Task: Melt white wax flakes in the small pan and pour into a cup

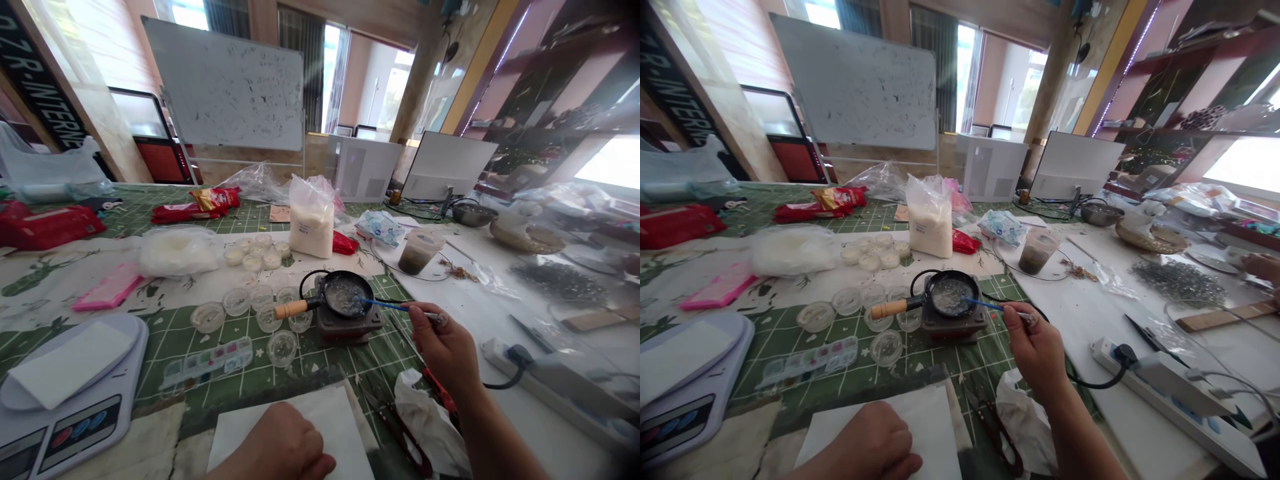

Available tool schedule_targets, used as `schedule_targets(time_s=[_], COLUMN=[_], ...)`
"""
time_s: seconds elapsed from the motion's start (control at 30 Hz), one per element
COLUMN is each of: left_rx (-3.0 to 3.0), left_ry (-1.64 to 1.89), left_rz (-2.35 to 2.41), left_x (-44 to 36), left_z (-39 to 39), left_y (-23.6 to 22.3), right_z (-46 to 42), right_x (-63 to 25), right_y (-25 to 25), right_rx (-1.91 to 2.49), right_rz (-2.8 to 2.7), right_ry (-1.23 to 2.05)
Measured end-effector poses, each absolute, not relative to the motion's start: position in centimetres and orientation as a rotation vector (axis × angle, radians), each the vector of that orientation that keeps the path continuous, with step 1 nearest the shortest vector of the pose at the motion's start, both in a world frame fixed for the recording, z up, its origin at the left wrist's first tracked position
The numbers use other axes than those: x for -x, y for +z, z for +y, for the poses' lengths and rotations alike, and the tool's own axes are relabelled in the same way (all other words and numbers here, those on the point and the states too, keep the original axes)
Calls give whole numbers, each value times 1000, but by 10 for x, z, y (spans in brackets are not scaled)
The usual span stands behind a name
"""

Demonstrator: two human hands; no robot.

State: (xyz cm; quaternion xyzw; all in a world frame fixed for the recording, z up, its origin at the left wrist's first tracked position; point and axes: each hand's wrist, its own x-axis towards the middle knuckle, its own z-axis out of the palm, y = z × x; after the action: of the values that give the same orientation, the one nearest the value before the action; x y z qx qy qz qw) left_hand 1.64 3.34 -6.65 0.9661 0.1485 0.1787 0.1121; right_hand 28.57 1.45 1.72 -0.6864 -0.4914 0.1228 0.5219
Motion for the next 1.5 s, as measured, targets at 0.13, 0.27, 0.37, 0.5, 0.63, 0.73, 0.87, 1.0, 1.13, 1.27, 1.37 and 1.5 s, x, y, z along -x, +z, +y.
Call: schedule_targets(time_s=[0.13, 0.27, 0.37, 0.5, 0.63, 0.73, 0.87, 1.0, 1.13, 1.27, 1.37, 1.5], left_rx=[-2846, -2841, -2837, -2818, -2819, -2821, -2813, -2812, -2808, -2805, -2801, -2807], left_ry=[500, 491, 477, 500, 509, 501, 508, 500, 511, 537, 550, 538], left_rz=[446, 434, 442, 442, 440, 458, 449, 439, 445, 441, 423, 424], left_x=[-17, -18, -18, -18, -17, -18, -18, -18, -18, -18, -17, -18], left_z=[34, 34, 34, 33, 33, 34, 34, 33, 33, 34, 34, 35], left_y=[-67, -65, -63, -62, -63, -63, -64, -64, -63, -64, -64, -63], right_z=[15, 16, 17, 18, 18, 19, 21, 21, 23, 29, 30, 30], right_x=[-285, -281, -276, -276, -281, -279, -277, -278, -279, -281, -282, -284], right_y=[17, 16, 12, 8, 11, 10, 8, 7, 3, -1, -3, -2], right_rx=[1552, 1621, 1588, 1585, 1670, 1594, 1661, 1607, 1594, 1646, 1578, 1653], right_rz=[-1232, -1212, -1233, -1313, -1198, -1299, -1230, -1269, -1266, -1209, -1374, -1187], right_ry=[486, 364, 416, 428, 268, 363, 294, 330, 372, 409, 608, 516])
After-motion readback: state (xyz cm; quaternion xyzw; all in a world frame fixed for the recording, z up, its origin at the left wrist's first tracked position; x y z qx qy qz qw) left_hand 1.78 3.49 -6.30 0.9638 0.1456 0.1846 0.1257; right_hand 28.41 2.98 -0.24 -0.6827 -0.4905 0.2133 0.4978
